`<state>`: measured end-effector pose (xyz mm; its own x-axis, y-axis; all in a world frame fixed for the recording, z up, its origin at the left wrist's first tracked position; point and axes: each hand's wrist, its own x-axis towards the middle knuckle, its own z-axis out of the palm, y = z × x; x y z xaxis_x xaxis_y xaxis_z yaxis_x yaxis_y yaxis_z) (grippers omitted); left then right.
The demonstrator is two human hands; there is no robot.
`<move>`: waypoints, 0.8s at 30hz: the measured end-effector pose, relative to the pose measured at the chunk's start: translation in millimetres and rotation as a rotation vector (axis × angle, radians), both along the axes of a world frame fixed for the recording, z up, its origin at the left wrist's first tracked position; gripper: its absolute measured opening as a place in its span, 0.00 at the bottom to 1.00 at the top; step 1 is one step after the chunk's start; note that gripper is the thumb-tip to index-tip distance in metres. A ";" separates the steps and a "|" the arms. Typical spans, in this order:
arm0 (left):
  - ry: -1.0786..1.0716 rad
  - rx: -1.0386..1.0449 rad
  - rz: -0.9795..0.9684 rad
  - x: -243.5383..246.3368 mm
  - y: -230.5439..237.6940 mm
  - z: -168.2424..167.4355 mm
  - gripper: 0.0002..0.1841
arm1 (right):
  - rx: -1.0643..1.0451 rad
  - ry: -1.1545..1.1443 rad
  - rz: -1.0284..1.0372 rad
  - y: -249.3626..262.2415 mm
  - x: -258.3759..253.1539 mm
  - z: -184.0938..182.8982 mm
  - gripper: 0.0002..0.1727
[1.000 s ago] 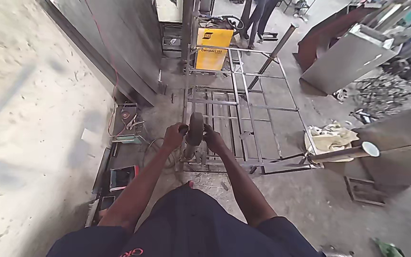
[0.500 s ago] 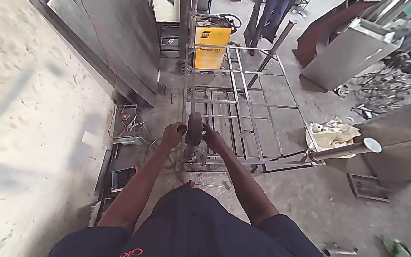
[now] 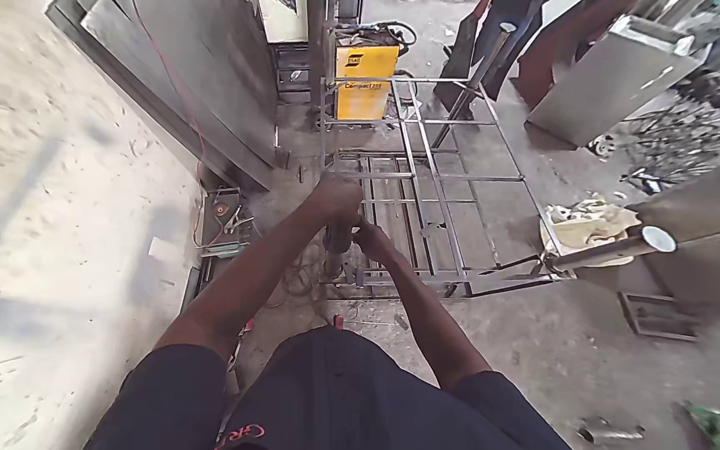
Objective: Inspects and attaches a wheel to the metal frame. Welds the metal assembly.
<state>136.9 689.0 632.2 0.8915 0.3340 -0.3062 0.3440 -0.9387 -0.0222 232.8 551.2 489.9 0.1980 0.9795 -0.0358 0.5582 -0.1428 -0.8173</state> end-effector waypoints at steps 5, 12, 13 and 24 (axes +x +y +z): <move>0.065 0.059 0.069 12.9 -24.7 1.9 0.20 | -0.072 0.018 -0.044 -10.7 -3.6 7.3 0.24; 0.093 0.129 0.088 18.2 -32.4 -9.6 0.19 | -0.004 0.018 -0.012 0.3 2.5 -1.5 0.23; 0.095 0.136 0.093 18.7 -32.3 -11.0 0.19 | -0.011 0.026 -0.014 1.2 1.8 0.8 0.24; 0.097 0.111 0.097 19.6 -25.0 -15.3 0.18 | 0.031 0.031 -0.257 -21.3 -1.3 -17.1 0.25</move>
